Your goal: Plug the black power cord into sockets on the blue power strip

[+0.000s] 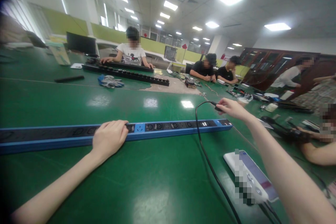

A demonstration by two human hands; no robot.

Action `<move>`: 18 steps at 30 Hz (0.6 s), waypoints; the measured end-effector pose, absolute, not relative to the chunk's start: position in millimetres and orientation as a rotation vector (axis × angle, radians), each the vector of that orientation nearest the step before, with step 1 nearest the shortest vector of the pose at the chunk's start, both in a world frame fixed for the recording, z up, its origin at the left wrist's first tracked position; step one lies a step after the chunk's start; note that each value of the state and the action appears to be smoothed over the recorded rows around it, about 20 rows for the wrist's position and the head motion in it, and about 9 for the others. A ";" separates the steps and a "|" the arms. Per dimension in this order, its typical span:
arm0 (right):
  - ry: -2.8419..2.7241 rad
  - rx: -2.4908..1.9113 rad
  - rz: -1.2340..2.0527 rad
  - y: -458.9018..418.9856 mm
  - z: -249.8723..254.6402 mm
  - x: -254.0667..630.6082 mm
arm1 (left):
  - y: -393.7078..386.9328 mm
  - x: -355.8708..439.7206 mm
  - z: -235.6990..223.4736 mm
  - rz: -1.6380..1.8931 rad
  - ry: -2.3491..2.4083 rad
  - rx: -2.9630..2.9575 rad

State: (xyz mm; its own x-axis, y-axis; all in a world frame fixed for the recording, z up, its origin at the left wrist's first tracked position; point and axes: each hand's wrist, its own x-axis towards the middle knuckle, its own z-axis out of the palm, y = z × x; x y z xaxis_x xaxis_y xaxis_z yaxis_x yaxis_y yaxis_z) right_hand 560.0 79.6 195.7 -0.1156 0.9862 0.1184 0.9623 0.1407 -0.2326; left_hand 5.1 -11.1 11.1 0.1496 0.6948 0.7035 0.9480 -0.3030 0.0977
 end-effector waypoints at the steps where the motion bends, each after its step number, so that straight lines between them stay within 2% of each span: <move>1: -2.153 -1.844 0.219 78.0 200.3 545.2 | -11.8 5.2 11.8 -0.962 -1.587 -2.074; 3: -2.192 -1.650 0.402 71.1 210.2 510.0 | -11.5 4.4 15.5 -0.998 -1.650 -2.102; 6: -2.271 -1.391 0.510 51.5 222.8 446.0 | -7.0 1.1 32.3 -1.121 -1.891 -2.178; 8: -2.367 -1.252 0.515 34.7 226.9 399.8 | -5.4 -1.0 53.9 -1.405 -2.058 -2.328; 10: -2.469 -1.132 0.488 18.2 227.1 354.2 | -10.4 -1.1 82.4 -1.824 -2.125 -2.652; 12: -2.558 -1.015 0.476 4.7 224.9 312.3 | -24.0 1.5 112.9 -2.083 -2.133 -3.058; 15: -2.640 -0.854 0.465 -5.9 221.5 262.2 | -53.8 6.8 149.4 -2.135 -1.898 -3.475; 18: -2.660 -0.736 0.445 -6.1 220.8 230.2 | -76.7 6.2 164.8 -2.120 -1.888 -3.400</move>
